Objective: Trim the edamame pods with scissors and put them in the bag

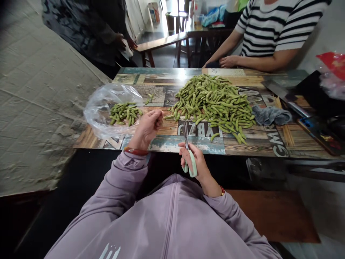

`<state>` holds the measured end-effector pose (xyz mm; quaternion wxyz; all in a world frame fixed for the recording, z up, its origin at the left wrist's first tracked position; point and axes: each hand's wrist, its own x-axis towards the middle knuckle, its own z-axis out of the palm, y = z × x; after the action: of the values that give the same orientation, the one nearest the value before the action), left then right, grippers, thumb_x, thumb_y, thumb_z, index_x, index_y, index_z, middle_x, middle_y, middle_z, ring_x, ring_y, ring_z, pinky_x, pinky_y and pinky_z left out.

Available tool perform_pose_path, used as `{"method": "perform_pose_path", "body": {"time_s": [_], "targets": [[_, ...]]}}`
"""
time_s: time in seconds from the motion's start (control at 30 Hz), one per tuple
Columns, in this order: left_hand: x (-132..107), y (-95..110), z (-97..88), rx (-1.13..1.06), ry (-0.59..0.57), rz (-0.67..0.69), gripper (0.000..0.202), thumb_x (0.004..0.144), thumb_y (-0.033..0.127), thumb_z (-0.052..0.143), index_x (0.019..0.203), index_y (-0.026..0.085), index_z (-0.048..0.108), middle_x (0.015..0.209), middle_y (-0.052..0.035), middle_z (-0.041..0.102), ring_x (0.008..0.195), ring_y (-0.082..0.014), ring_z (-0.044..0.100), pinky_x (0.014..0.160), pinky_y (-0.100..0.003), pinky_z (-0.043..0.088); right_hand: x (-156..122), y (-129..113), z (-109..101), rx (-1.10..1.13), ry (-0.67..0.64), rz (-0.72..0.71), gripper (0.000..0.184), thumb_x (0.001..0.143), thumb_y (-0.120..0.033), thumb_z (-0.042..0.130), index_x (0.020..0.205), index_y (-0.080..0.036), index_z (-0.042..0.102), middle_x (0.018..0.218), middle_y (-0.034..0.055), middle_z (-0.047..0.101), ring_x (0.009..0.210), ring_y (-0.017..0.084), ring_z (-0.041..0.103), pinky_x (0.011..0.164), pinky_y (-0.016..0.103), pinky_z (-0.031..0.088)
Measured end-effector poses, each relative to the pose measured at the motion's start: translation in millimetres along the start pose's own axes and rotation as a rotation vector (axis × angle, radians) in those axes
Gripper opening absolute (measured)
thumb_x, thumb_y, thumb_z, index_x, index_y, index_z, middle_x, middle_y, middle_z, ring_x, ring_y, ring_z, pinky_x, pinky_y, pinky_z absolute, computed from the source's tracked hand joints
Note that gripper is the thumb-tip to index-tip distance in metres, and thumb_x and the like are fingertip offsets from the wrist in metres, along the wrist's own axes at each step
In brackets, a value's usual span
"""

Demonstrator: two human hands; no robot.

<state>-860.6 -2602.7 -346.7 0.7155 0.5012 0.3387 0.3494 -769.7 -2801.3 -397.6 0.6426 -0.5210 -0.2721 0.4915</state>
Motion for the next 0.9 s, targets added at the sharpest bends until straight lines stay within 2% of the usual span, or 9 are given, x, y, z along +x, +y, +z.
{"method": "perform_pose_path", "body": {"time_s": [0.07, 0.2, 0.27, 0.33, 0.53, 0.73, 0.83, 0.9], "targets": [[13, -2, 0.5, 0.274, -0.011, 0.147, 0.015, 0.081, 0.029, 0.067, 0.074, 0.015, 0.066, 0.055, 0.0043, 0.045, 0.048, -0.0070, 0.036, 0.049, -0.021, 0.030, 1, 1, -1, -0.015, -0.003, -0.004, 0.046, 0.084, -0.056, 0.068, 0.110, -0.019, 0.061, 0.082, -0.0022, 0.058, 0.048, 0.007, 0.052, 0.040, 0.021, 0.045], [30, -11, 0.5, 0.906, 0.028, 0.398, 0.007, 0.077, 0.018, 0.067, 0.070, 0.016, 0.065, 0.069, -0.0036, 0.062, 0.069, -0.0163, 0.054, 0.069, -0.029, 0.041, 2, 3, -1, -0.052, 0.001, -0.003, 0.045, 0.083, -0.057, 0.068, 0.108, -0.019, 0.062, 0.077, -0.0032, 0.059, 0.046, 0.007, 0.051, 0.039, 0.021, 0.044], [32, -16, -0.4, 1.142, 0.039, 0.441, 0.004, 0.076, 0.014, 0.066, 0.074, 0.017, 0.065, 0.080, -0.0074, 0.066, 0.080, -0.0211, 0.058, 0.077, -0.032, 0.042, 2, 3, -1, -0.060, 0.004, 0.006, 0.046, 0.083, -0.058, 0.067, 0.107, -0.019, 0.062, 0.074, -0.0037, 0.059, 0.044, 0.007, 0.050, 0.039, 0.021, 0.043], [33, -19, -2.1, 1.267, 0.032, 0.436, 0.006, 0.076, 0.013, 0.064, 0.078, 0.018, 0.064, 0.089, -0.0105, 0.068, 0.086, -0.0240, 0.059, 0.080, -0.035, 0.042, 2, 3, 0, -0.059, 0.005, 0.009, 0.047, 0.082, -0.058, 0.067, 0.107, -0.019, 0.061, 0.073, -0.0035, 0.060, 0.043, 0.007, 0.050, 0.039, 0.021, 0.043], [34, -21, -8.7, 1.294, 0.004, 0.386, 0.009, 0.077, 0.015, 0.065, 0.086, 0.017, 0.064, 0.090, -0.0102, 0.068, 0.085, -0.0238, 0.059, 0.079, -0.034, 0.043, 2, 3, -1, -0.072, 0.007, 0.002, 0.047, 0.083, -0.058, 0.067, 0.109, -0.020, 0.061, 0.074, -0.0029, 0.061, 0.046, 0.008, 0.052, 0.040, 0.022, 0.044], [33, -18, -9.1, 1.249, -0.035, 0.390, 0.007, 0.076, 0.012, 0.065, 0.074, 0.018, 0.062, 0.081, -0.0079, 0.064, 0.080, -0.0223, 0.056, 0.078, -0.034, 0.041, 2, 4, -1, -0.062, 0.008, 0.012, 0.047, 0.082, -0.058, 0.068, 0.109, -0.019, 0.062, 0.072, -0.0037, 0.060, 0.045, 0.008, 0.052, 0.040, 0.021, 0.044], [22, -17, -9.5, 1.113, -0.033, 0.450, 0.010, 0.073, 0.009, 0.064, 0.070, 0.018, 0.060, 0.078, -0.0052, 0.061, 0.078, -0.0194, 0.054, 0.077, -0.032, 0.041, 2, 4, -1, -0.059, 0.004, 0.017, 0.047, 0.083, -0.057, 0.068, 0.109, -0.019, 0.061, 0.071, -0.0041, 0.059, 0.046, 0.008, 0.051, 0.039, 0.021, 0.044], [10, -16, -10.1, 0.947, -0.047, 0.443, 0.009, 0.073, 0.013, 0.067, 0.069, 0.018, 0.060, 0.075, -0.0033, 0.060, 0.076, -0.0172, 0.053, 0.074, -0.029, 0.040, 1, 3, -1, -0.064, 0.003, 0.020, 0.047, 0.083, -0.057, 0.068, 0.110, -0.020, 0.061, 0.072, -0.0039, 0.060, 0.045, 0.008, 0.051, 0.039, 0.022, 0.044]]}}
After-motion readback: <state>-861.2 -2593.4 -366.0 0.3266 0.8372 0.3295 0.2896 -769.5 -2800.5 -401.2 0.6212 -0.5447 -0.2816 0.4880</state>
